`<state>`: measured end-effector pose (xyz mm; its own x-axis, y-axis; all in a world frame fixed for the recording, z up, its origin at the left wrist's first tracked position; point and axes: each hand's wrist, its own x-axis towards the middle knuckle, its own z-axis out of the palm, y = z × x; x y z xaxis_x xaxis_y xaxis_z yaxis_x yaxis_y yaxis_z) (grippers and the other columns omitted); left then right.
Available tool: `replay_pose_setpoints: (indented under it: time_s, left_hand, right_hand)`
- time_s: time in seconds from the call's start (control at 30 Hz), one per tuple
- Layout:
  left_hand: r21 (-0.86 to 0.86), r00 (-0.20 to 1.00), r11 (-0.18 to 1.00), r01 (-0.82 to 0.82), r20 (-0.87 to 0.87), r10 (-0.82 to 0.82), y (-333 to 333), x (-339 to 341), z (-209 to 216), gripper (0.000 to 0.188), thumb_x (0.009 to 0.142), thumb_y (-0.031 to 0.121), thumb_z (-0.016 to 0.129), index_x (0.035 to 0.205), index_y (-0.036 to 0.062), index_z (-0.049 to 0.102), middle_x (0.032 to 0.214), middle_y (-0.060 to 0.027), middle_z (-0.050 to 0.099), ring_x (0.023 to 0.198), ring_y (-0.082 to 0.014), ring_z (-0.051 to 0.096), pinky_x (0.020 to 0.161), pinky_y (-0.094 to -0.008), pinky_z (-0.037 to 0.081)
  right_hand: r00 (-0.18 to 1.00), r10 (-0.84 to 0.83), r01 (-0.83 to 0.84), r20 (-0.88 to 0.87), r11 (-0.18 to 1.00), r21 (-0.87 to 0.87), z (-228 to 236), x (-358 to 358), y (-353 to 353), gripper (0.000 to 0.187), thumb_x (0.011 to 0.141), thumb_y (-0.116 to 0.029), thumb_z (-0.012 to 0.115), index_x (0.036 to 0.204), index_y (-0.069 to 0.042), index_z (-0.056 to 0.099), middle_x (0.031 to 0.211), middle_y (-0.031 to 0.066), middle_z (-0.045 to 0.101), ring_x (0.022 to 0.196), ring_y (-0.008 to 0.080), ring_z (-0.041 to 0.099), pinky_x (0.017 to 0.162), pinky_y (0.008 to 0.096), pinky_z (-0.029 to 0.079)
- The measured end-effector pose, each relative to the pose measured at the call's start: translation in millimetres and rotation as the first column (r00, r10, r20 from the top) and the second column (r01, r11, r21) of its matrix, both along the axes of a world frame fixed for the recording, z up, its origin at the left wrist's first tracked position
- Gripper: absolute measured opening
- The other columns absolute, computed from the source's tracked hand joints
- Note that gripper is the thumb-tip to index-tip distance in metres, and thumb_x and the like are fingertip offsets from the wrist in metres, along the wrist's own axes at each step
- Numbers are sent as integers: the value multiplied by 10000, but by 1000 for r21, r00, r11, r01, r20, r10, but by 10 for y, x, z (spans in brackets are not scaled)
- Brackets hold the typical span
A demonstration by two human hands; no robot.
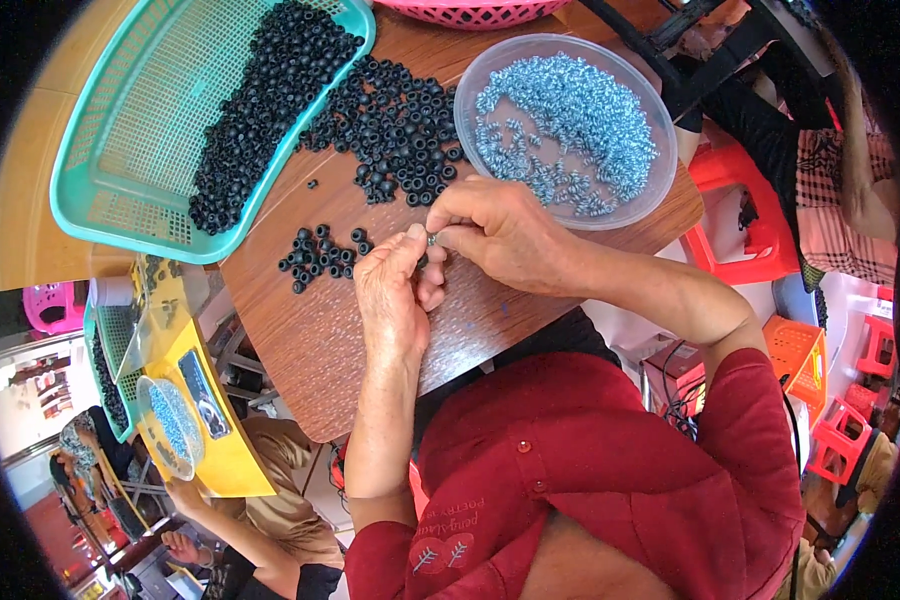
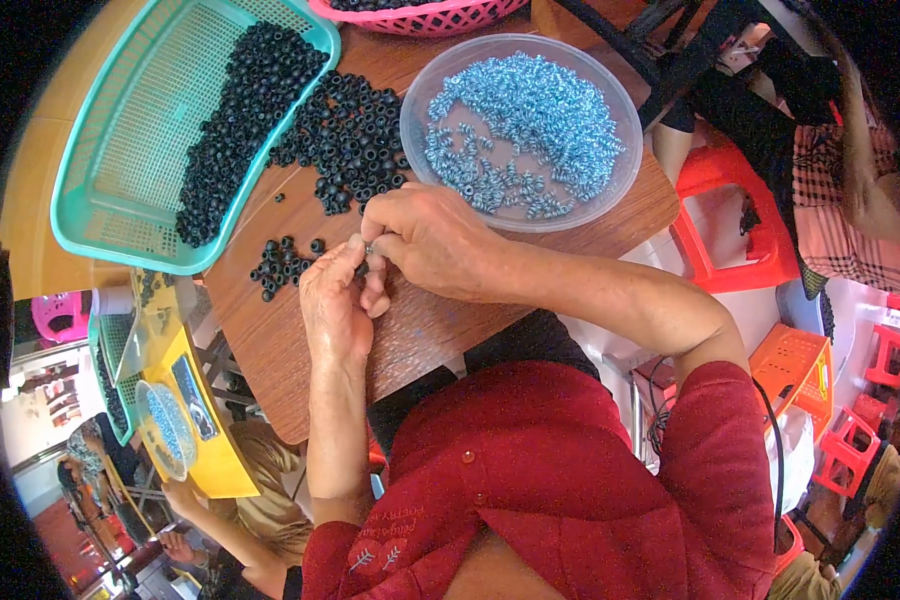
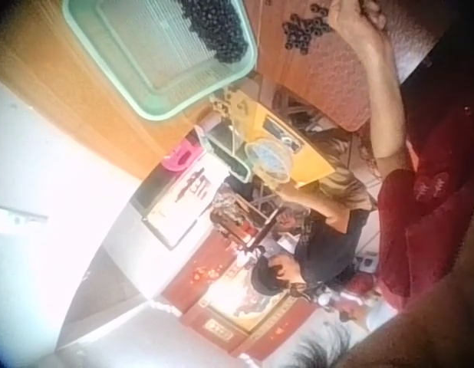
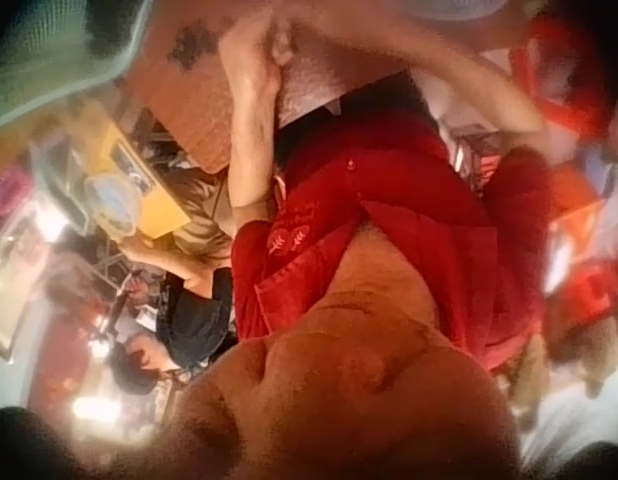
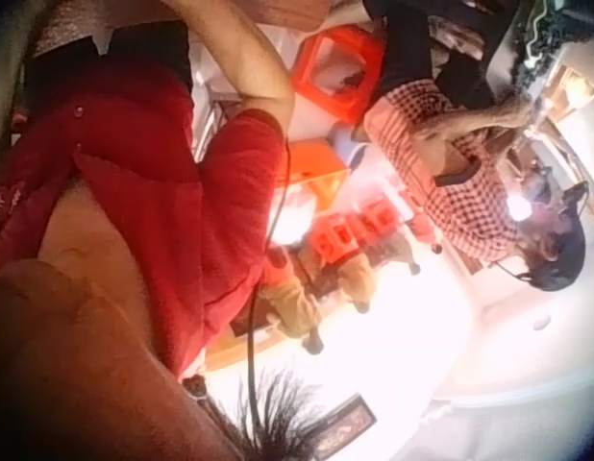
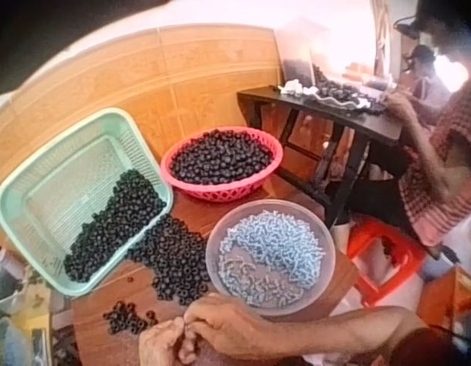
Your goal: The person assembles small blue beads into black ring-shaped plastic or rubber components by hand.
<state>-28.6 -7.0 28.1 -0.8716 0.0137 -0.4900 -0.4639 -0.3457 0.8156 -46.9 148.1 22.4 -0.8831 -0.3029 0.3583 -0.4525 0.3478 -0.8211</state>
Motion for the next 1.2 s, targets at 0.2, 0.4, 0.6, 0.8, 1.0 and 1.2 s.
replay_pose_setpoints:
  time_s: [0.2, 0.4, 0.6, 0.8, 1.0, 1.2]
  left_hand:
    - [50, 990, 996, 74, -121, -67, -131, 30, -127, 200, 906, 211, 610, 850, 19, 621, 648, -9, 572, 485, -48, 458, 398, -171, 317]
    - [-333, 935, 943, 10, -331, -126, -78, 112, -57, 144, 909, 137, 602, 996, 27, 636, 667, 16, 562, 550, -33, 470, 472, -151, 322]
    - [-535, 881, 843, -60, -425, -207, -96, 113, -161, 145, 938, 165, 570, 937, 25, 612, 664, 21, 549, 572, -34, 459, 484, -154, 319]
    - [-596, 924, 803, 7, -304, -233, -128, 30, -158, 271, 971, 228, 511, 798, 30, 577, 560, 16, 514, 511, -54, 448, 461, -209, 352]
    - [-412, 966, 910, 52, -210, -151, -168, 6, -207, 284, 981, 224, 487, 813, 13, 575, 558, 10, 498, 485, -53, 446, 435, -208, 331]
    - [-407, 948, 913, -41, -304, -93, -127, 47, -215, 212, 979, 180, 484, 943, -14, 563, 612, 2, 510, 496, -61, 469, 440, -207, 344]
  right_hand:
    - [1000, -11, 12, -22, 998, 61, -5, -11, -22, 72, 769, -10, 614, 841, -10, 606, 754, 104, 598, 728, 241, 590, 640, 335, 467]
    - [990, -21, 19, 143, 1000, 21, 26, -4, -82, 72, 786, -17, 614, 857, -7, 611, 729, 81, 581, 669, 156, 579, 601, 294, 467]
    - [983, 30, -22, 182, 999, -48, 2, 6, -117, 82, 790, -13, 616, 870, 1, 612, 753, 82, 565, 653, 134, 569, 591, 278, 465]
    - [997, -2, 1, 82, 1000, 11, -66, -4, -136, 82, 789, -11, 618, 870, -1, 616, 752, 75, 567, 665, 138, 568, 591, 279, 456]
    - [999, -48, 47, 22, 999, 18, -189, -34, -180, 32, 780, -38, 581, 794, -12, 593, 751, 152, 610, 764, 344, 582, 683, 431, 454]
    - [969, -110, 150, -221, 974, 168, -245, -5, -133, 143, 788, -26, 629, 925, -5, 595, 800, 134, 612, 774, 324, 578, 667, 379, 466]
